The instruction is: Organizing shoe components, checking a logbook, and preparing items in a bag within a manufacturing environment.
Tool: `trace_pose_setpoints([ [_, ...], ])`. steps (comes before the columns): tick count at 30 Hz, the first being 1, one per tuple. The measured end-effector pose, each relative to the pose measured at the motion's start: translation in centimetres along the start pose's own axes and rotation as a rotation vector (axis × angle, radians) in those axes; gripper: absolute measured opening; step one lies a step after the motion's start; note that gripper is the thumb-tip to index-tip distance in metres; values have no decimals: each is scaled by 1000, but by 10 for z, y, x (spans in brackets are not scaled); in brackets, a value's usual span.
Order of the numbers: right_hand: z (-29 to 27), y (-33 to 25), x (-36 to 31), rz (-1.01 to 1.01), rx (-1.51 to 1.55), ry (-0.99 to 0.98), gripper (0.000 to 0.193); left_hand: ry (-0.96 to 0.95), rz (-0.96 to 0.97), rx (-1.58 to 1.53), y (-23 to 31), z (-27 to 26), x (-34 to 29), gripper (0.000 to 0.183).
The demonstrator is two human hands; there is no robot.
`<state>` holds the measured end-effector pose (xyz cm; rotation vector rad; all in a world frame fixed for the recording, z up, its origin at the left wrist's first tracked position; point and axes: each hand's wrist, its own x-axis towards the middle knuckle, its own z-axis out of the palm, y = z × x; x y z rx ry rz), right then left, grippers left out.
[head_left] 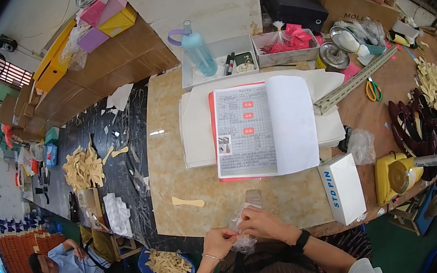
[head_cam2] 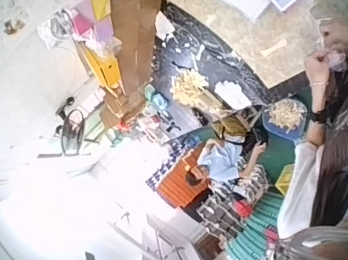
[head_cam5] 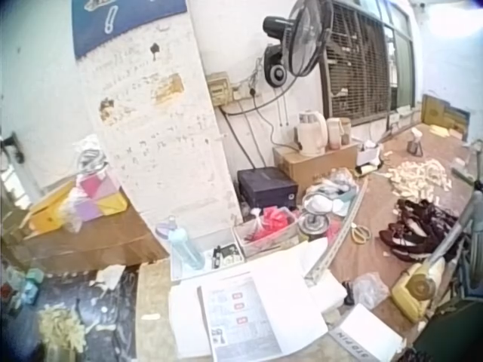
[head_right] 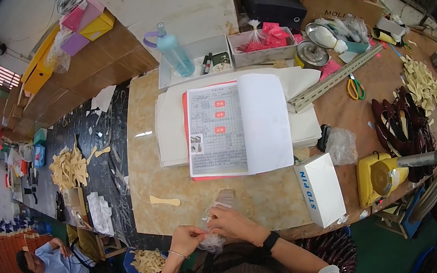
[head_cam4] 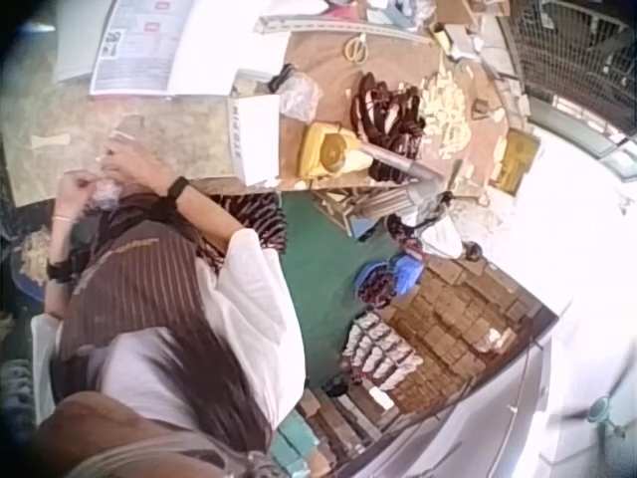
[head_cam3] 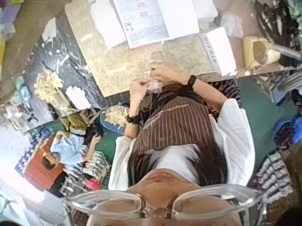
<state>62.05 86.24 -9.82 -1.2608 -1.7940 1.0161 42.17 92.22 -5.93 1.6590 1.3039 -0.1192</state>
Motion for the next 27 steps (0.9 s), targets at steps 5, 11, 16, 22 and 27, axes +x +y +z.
trace_pose_setpoints([
  [5, 1, 4, -2, -19, -3, 3, 18, -72, 18, 82, 6, -6, 2, 16],
  [11, 1, 6, -3, -39, 39, 1, 19, -210, 172, 7, -16, -4, 9, 15],
  [16, -4, 4, -5, -22, 76, 34, 12, -181, 149, -213, -3, -2, -1, 9],
  [22, -2, 7, -4, -11, -21, 82, 9, 110, 221, -552, 4, 0, -4, 8],
  [27, 1, 8, -1, -100, -221, 90, 15, 142, 7, -864, -23, 12, 7, 9],
])
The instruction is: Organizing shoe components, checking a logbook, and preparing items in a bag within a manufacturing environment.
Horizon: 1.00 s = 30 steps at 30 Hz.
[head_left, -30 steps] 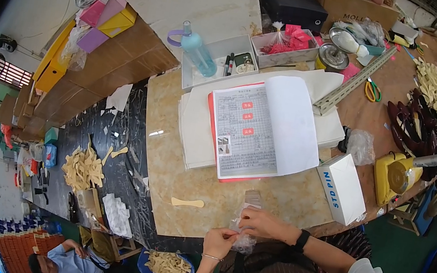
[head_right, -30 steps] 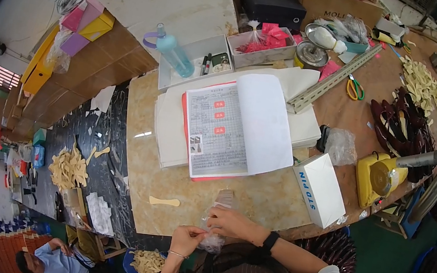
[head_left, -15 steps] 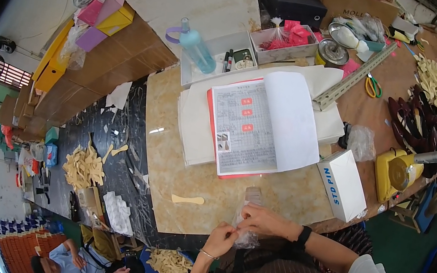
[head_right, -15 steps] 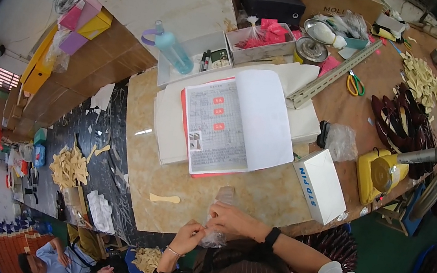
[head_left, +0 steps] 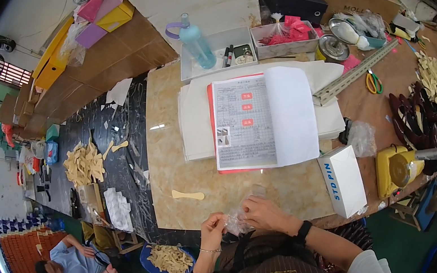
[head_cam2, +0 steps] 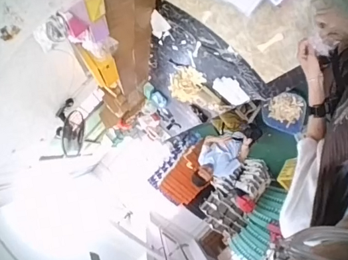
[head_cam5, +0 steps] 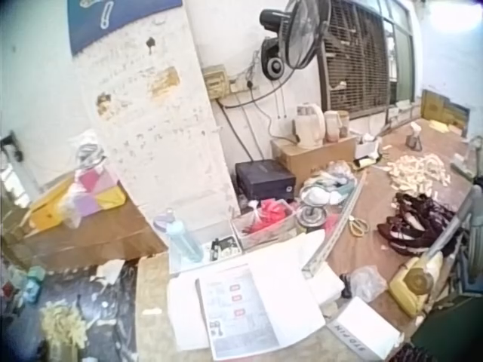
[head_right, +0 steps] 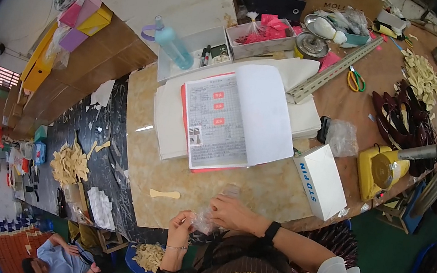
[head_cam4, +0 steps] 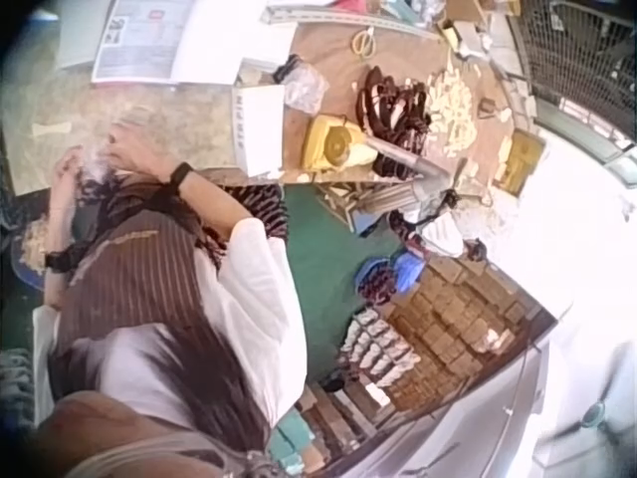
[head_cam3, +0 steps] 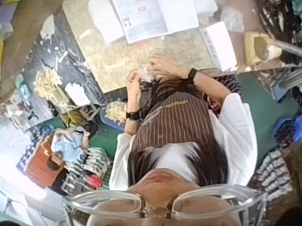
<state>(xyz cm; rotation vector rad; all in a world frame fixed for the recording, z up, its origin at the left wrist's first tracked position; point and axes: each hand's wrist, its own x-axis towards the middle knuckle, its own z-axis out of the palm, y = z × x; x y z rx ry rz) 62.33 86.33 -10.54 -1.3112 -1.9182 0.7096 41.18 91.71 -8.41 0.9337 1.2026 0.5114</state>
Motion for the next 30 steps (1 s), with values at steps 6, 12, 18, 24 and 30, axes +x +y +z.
trace_pose_setpoints([
  [6, 1, -7, 0, -46, -28, 12, 17, 14, 57, 110, -3, -12, 2, 4],
  [12, 6, -11, -5, -15, -55, 10, 13, -256, 266, 584, 19, -14, -3, 5],
  [18, 4, -9, -2, 20, -153, 11, 10, -251, -309, -147, 33, 1, -19, 16],
  [24, 7, -6, 0, 41, -121, 44, 11, -283, -85, 46, 33, -8, -38, 14],
  [30, 9, -21, 9, -29, -115, 8, 10, 79, 333, 622, 14, 7, -29, 12],
])
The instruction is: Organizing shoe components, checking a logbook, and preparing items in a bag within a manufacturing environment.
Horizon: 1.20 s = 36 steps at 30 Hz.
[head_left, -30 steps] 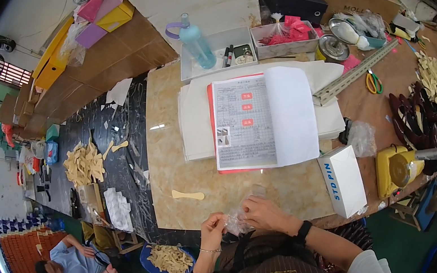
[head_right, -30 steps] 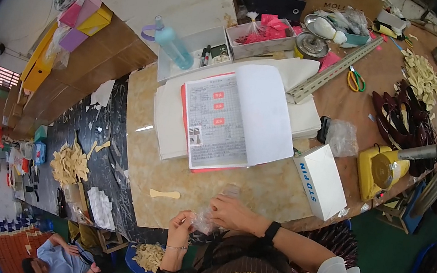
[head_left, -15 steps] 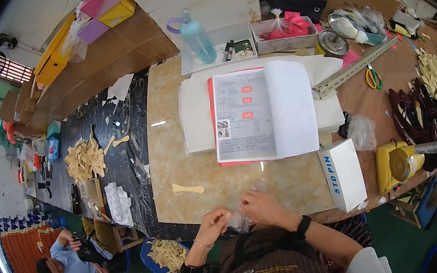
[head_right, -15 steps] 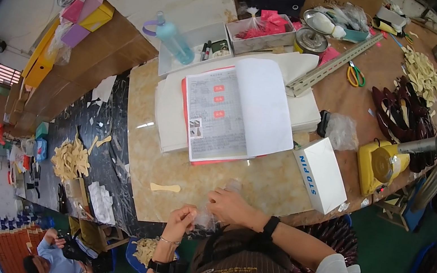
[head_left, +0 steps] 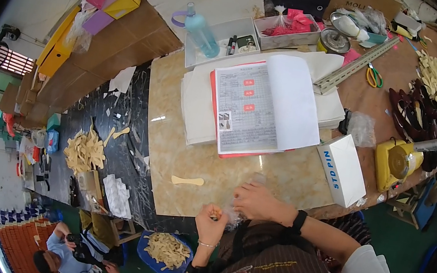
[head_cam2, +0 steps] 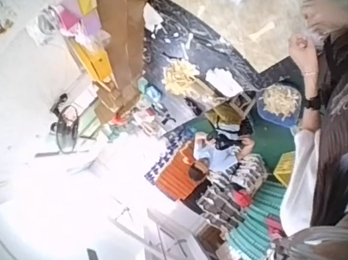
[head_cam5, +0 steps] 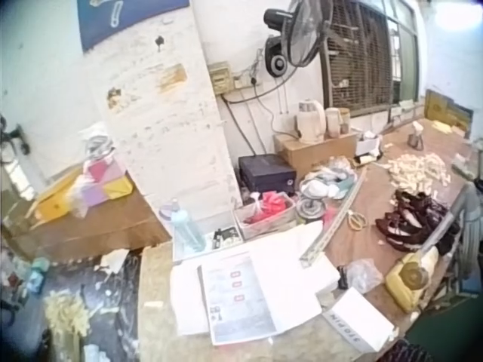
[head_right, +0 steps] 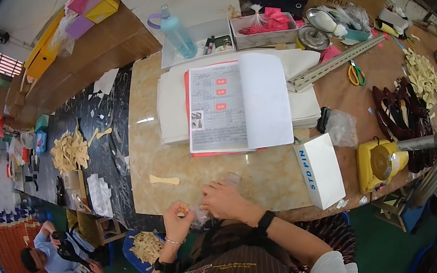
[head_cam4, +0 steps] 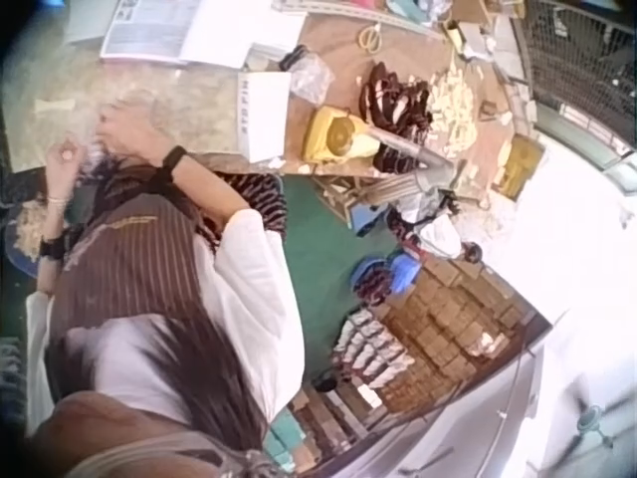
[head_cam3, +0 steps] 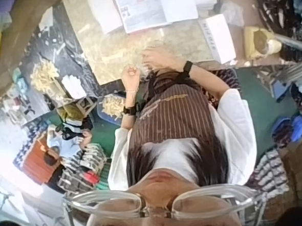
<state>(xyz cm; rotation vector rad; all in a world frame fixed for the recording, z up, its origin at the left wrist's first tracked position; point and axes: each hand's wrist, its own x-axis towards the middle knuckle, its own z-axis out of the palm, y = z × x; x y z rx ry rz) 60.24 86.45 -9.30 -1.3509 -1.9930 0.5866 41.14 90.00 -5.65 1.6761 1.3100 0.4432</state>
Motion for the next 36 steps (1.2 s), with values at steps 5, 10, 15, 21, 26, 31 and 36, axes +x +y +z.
trace_pose_setpoints([
  [5, -1, 2, 16, 174, 191, -6, 18, 210, 210, 134, 27, 15, 20, 11],
  [10, 2, 9, 19, 99, 231, -125, 30, 180, 68, 148, 13, 3, 21, 8],
  [15, 4, -12, 20, 283, 57, -48, 28, 57, 235, 21, 18, -9, 9, 7],
  [21, 12, -3, 9, 365, -17, 19, 32, -19, 195, 29, 35, -8, -6, 10],
  [26, 32, -18, 22, 59, -11, 113, 22, 113, -28, -22, -13, 7, -8, 12],
  [31, 27, -19, 13, 160, 488, 206, 13, 70, 58, -75, -5, 0, 8, 36],
  [36, 21, 0, 11, 172, 778, 159, 18, -36, 57, -225, 39, -6, 7, 20],
])
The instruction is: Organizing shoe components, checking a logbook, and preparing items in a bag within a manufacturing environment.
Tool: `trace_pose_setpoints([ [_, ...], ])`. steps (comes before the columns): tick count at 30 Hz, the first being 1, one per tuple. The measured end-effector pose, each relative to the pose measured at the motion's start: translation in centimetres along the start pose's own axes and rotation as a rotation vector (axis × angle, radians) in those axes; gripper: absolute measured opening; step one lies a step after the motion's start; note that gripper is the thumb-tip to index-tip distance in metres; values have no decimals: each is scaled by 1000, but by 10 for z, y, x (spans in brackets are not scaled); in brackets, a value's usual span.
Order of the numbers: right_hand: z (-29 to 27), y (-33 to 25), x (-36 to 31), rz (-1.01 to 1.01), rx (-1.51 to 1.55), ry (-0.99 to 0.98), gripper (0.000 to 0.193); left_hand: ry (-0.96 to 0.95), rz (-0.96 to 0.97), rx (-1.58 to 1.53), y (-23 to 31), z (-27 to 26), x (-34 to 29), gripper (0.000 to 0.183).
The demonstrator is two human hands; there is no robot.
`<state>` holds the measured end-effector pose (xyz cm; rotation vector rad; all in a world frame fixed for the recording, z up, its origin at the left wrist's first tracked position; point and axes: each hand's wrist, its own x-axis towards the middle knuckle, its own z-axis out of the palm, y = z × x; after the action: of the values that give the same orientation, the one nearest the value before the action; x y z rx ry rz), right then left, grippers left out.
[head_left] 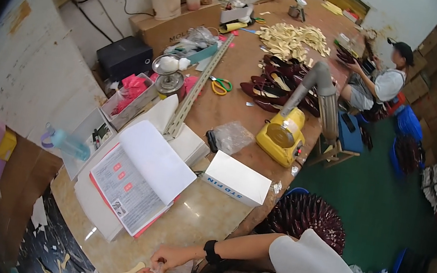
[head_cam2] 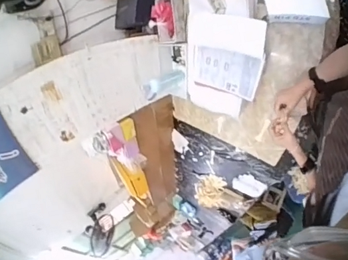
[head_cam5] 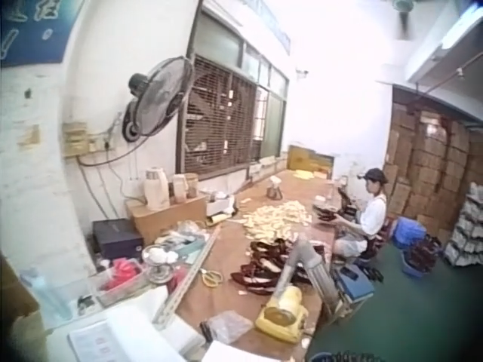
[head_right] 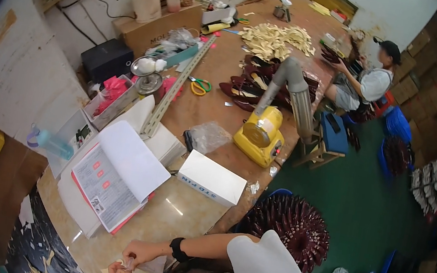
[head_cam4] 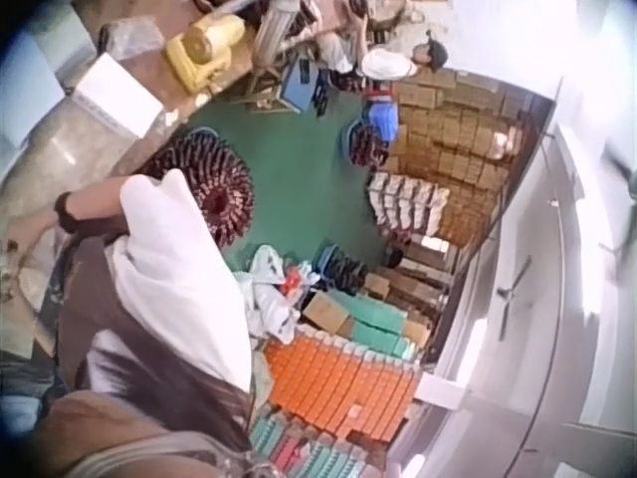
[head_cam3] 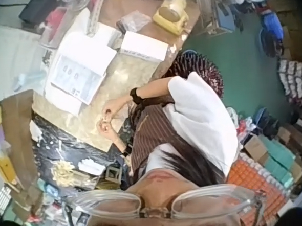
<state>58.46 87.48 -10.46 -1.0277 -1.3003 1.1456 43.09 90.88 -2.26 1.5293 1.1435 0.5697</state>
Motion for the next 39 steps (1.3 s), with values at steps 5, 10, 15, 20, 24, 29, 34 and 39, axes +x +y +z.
trace_pose_setpoints([
  [5, -12, 20, -3, 248, 398, 93, 15, -21, 279, 182, -17, -7, -16, 13],
  [10, -12, 9, -4, 396, 410, 237, 11, -81, 198, 362, 0, -2, -29, 12],
  [15, 5, 6, -7, 108, 173, 323, 7, 84, 73, 554, -20, 0, -18, 22],
  [20, -4, -11, -17, 11, 13, 219, 6, 156, -302, 61, -20, 8, -5, 35],
  [24, 0, -21, -16, 96, 18, 187, 8, 9, -98, 172, -9, 13, -8, 41],
  [29, -17, -2, -4, 96, -308, -18, 34, -64, 70, 72, -22, 17, -10, 44],
  [34, -18, 20, -9, 153, -154, 204, 10, 65, 92, 274, -22, 12, -22, 37],
  [39, -67, 19, 1, 408, 140, 620, 12, 135, 95, 380, -18, -17, -45, 37],
])
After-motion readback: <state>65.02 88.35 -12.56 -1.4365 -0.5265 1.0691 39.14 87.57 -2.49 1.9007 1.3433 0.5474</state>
